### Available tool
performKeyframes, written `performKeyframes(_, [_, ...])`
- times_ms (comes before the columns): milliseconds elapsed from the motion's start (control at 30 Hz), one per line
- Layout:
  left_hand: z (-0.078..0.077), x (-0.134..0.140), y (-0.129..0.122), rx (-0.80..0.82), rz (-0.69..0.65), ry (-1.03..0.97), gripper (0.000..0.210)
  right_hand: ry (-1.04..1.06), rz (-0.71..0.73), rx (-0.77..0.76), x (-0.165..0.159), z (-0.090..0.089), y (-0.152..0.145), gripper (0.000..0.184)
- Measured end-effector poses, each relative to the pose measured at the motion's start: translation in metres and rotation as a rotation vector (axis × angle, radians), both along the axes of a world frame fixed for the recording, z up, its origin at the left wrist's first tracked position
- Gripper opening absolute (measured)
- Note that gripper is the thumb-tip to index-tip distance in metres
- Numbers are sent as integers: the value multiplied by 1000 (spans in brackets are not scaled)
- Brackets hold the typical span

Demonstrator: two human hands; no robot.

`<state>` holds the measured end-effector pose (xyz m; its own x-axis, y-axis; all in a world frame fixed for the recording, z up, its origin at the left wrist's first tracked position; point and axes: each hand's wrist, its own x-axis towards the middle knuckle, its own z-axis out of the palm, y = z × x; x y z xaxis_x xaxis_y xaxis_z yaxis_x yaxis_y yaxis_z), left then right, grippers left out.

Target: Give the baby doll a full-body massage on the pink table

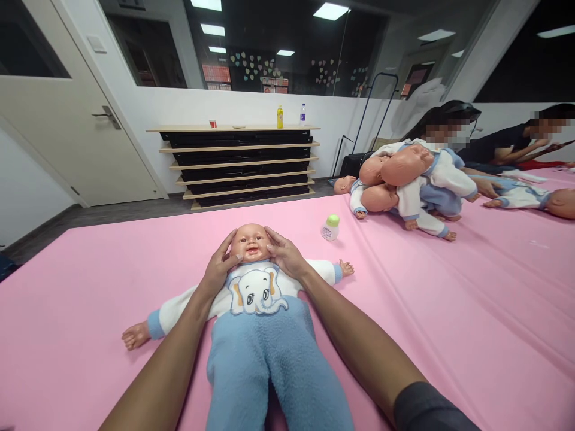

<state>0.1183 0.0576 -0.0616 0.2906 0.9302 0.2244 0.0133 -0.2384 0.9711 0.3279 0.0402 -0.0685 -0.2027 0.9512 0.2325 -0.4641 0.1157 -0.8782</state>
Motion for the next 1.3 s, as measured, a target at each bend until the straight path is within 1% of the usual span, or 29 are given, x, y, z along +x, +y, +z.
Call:
performKeyframes(100, [0,1,0,21,46,10,74,45,21,-34,-1,0,1,77])
performKeyframes(167, [1,1,-1,36,42,34,74,18,7,-25,-1,1,-1,74])
performKeyframes(233, [2,2,-3,40,19,64,84,-92,-62,27,-3,3,-4,77])
performKeyframes(333, [5,3,-6,26,11,104,100,-325,-196,136,-6,6,-11,94])
performKeyframes(367, [5,4,-7,17,15,111,102,-371,-220,156,-6,6,-12,98])
performKeyframes(433, [5,4,-8,3,21,110,102,-402,-230,162,-6,6,-12,99])
performKeyframes(533, [4,3,-7,-10,1,64,101,-364,-210,134,-4,5,-9,96])
performKeyframes(700, [3,2,-6,-11,-40,-25,92,-175,-103,68,-3,5,-5,88])
performKeyframes(800, [4,3,-6,-15,-28,-22,89,-71,-38,29,-2,4,-4,85])
performKeyframes(867, [4,2,-6,-47,-6,-28,82,-15,19,5,-2,3,-3,83])
performKeyframes(933, [3,2,-5,-72,27,-29,73,12,45,-16,-1,3,-3,80])
performKeyframes(1000, [1,2,-3,-48,42,-6,69,-50,-9,-6,-2,3,-3,79])
performKeyframes(1033, [0,2,-2,-22,41,15,73,-124,-65,20,-3,3,-4,81])
performKeyframes(1100, [-1,3,-2,20,33,60,88,-316,-192,98,-6,4,-8,90])
performKeyframes(1167, [-1,4,-4,32,26,91,101,-453,-273,167,-8,4,-11,98])
performKeyframes(1233, [1,5,-6,37,27,98,103,-477,-284,184,-9,5,-13,98])
performKeyframes(1300, [3,5,-7,44,19,87,102,-448,-263,168,-8,4,-12,95])
